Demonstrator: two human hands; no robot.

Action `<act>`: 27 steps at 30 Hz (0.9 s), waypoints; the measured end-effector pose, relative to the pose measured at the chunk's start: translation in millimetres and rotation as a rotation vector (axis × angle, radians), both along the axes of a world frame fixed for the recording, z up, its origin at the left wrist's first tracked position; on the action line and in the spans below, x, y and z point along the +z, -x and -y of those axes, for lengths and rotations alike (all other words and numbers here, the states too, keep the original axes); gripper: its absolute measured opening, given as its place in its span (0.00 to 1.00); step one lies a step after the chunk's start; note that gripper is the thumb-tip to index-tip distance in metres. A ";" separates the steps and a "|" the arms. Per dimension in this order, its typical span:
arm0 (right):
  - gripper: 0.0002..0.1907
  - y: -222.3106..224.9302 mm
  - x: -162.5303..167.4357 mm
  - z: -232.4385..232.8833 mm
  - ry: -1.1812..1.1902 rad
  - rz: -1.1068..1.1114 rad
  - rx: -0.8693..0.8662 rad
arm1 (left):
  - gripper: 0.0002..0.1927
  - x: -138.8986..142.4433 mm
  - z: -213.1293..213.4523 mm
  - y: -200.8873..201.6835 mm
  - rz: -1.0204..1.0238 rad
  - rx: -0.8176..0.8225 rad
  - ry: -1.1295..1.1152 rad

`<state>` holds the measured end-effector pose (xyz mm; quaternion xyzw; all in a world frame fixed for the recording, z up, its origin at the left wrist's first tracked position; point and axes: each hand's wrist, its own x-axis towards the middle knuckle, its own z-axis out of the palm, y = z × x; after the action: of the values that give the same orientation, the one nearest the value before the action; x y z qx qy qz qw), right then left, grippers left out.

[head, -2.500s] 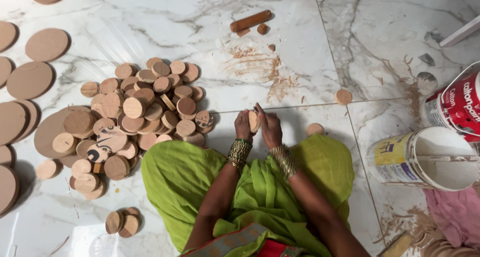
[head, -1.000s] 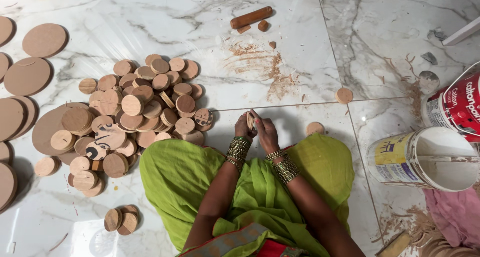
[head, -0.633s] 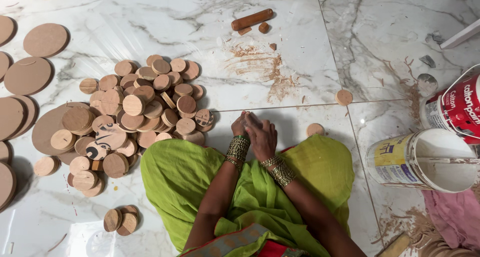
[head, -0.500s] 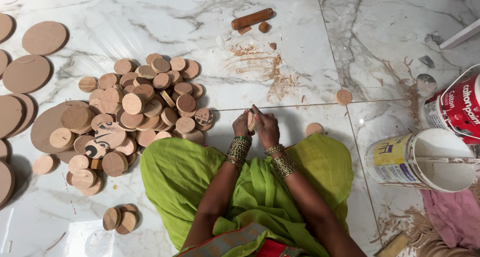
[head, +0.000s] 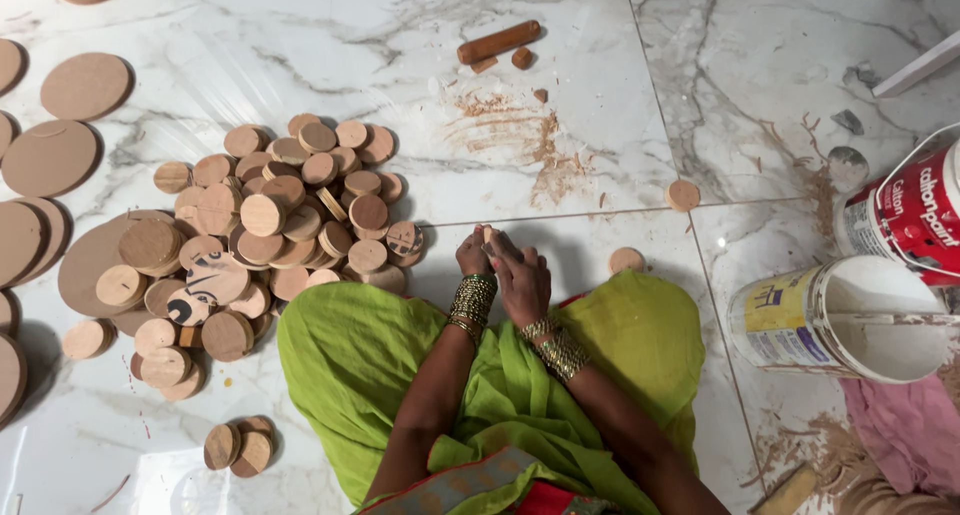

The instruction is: The person sits on the floor with a pile of small wooden discs and smooths them one at a time by hand, rubbing each disc before setting it back on the pile. Near the end they pick up a sanding block and continue working on the discs.

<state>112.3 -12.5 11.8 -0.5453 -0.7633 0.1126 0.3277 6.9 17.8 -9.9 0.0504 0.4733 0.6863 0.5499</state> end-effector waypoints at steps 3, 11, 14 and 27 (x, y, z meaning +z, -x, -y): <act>0.22 -1.3 -1.4 -2.1 0.093 -0.101 0.045 | 0.16 0.3 -0.9 -0.5 -0.119 -0.095 0.070; 0.23 -4.6 1.2 -8.0 0.097 -0.059 -0.008 | 0.15 -0.2 -1.6 -0.7 -0.114 -0.019 0.039; 0.19 -3.2 6.1 -4.7 0.204 -0.144 0.102 | 0.15 -0.1 -2.7 0.5 -0.151 -0.078 -0.028; 0.27 -17.9 22.4 -35.6 0.806 -0.946 0.039 | 0.15 12.3 0.9 -3.4 -0.042 -0.332 -0.078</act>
<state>130.2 23.1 34.2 -0.5031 -0.4427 0.6273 0.3967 10.3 16.9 2.4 0.1635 0.4429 0.6028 0.6433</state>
